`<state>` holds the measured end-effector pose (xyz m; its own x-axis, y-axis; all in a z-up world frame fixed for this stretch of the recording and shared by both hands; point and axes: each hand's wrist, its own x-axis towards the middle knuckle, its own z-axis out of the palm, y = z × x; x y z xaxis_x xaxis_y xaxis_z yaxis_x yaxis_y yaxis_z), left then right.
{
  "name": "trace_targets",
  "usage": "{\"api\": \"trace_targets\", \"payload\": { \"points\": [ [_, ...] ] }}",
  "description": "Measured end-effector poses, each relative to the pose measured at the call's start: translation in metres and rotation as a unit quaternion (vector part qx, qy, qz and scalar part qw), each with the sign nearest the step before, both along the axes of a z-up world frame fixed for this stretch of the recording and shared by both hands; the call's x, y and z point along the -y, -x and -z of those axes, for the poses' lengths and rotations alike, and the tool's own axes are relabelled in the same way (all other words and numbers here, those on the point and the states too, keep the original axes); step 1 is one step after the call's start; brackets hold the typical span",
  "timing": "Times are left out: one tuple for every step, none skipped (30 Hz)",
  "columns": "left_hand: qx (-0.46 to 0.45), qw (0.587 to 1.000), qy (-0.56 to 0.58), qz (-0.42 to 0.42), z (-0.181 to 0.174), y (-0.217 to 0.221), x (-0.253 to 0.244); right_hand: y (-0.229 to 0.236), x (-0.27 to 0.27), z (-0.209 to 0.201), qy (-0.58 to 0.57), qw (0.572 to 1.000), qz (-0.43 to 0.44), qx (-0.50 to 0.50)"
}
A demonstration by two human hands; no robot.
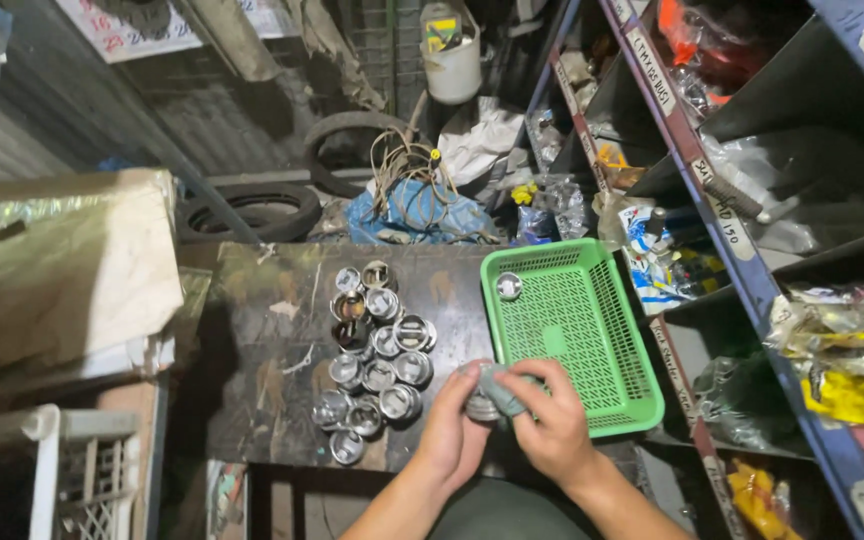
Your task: The person picks up small, cylindrical metal parts from a green basket and a table. They use a grey abrasive pad to scrub the surfaces of the metal parts, rotating them to clean different sides, and then place them back on the table.
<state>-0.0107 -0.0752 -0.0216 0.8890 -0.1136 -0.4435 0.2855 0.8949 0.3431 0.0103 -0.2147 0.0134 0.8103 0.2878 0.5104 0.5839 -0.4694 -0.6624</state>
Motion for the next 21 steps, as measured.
{"api": "trace_targets", "payload": {
  "points": [
    [0.001,1.000,0.000,0.006,0.000,0.000,-0.005,0.001,-0.003,0.008,0.000,1.000,0.006,0.001],
    [0.000,1.000,0.001,0.018,0.001,0.000,-0.010,0.002,-0.007,0.015,-0.010,1.000,0.021,0.007],
    [-0.004,1.000,0.001,0.027,0.002,0.003,-0.015,0.005,-0.011,0.024,-0.019,0.999,0.032,0.009],
    [-0.007,1.000,0.002,0.030,0.002,0.004,-0.021,0.004,-0.014,0.025,-0.019,0.999,0.035,0.007],
    [-0.012,0.999,-0.001,0.034,0.003,0.006,-0.027,0.005,-0.018,0.027,-0.019,0.997,0.074,-0.024],
    [-0.017,0.999,-0.003,0.038,0.004,0.008,-0.033,0.005,-0.021,0.029,-0.019,0.992,0.112,-0.056],
    [-0.018,0.999,-0.002,0.043,0.003,0.008,-0.037,0.009,-0.025,0.026,-0.018,0.991,0.118,-0.057],
    [-0.041,0.998,-0.020,0.038,0.001,0.008,-0.041,0.013,-0.030,0.022,-0.013,0.991,0.120,-0.055],
    [-0.060,0.997,-0.037,0.030,-0.001,0.004,-0.044,0.013,-0.034,0.018,-0.007,0.992,0.119,-0.049],
    [-0.056,0.997,-0.036,0.033,0.002,-0.001,-0.049,0.013,-0.040,0.015,-0.006,0.991,0.122,-0.045],
    [-0.047,0.998,-0.020,0.031,0.005,-0.002,-0.053,0.017,-0.046,0.012,-0.003,0.995,0.100,-0.025],
    [-0.038,0.999,-0.004,0.028,0.008,-0.002,-0.055,0.022,-0.051,0.009,0.001,0.997,0.078,-0.004],
    [-0.041,0.999,-0.003,0.032,0.006,-0.003,-0.058,0.023,-0.055,0.011,0.002,0.997,0.082,-0.007],
    [-0.049,0.998,0.012,0.032,0.004,-0.004,-0.060,0.024,-0.059,0.013,0.006,0.998,0.056,0.003],
    [-0.058,0.997,0.026,0.034,0.003,-0.003,-0.061,0.028,-0.062,0.015,0.010,0.999,0.030,0.011],
    [-0.062,0.997,0.026,0.039,0.008,0.000,-0.062,0.030,-0.060,0.020,0.010,0.999,0.036,0.007],
    [-0.032,0.998,0.016,0.044,0.013,0.001,-0.063,0.029,-0.057,0.025,0.005,0.999,0.044,-0.001],
    [-0.002,0.999,0.006,0.048,0.018,0.002,-0.063,0.028,-0.055,0.030,-0.001,0.999,0.053,-0.009],
    [-0.002,0.999,0.007,0.048,0.018,0.003,-0.064,0.027,-0.052,0.032,-0.001,0.999,0.053,-0.008],
    [0.006,0.999,0.003,0.046,0.016,0.003,-0.065,0.025,-0.049,0.033,0.001,0.996,0.079,-0.038],
    [0.013,0.999,-0.001,0.042,0.015,0.003,-0.067,0.022,-0.047,0.035,0.001,0.992,0.102,-0.068]
  ]
}}
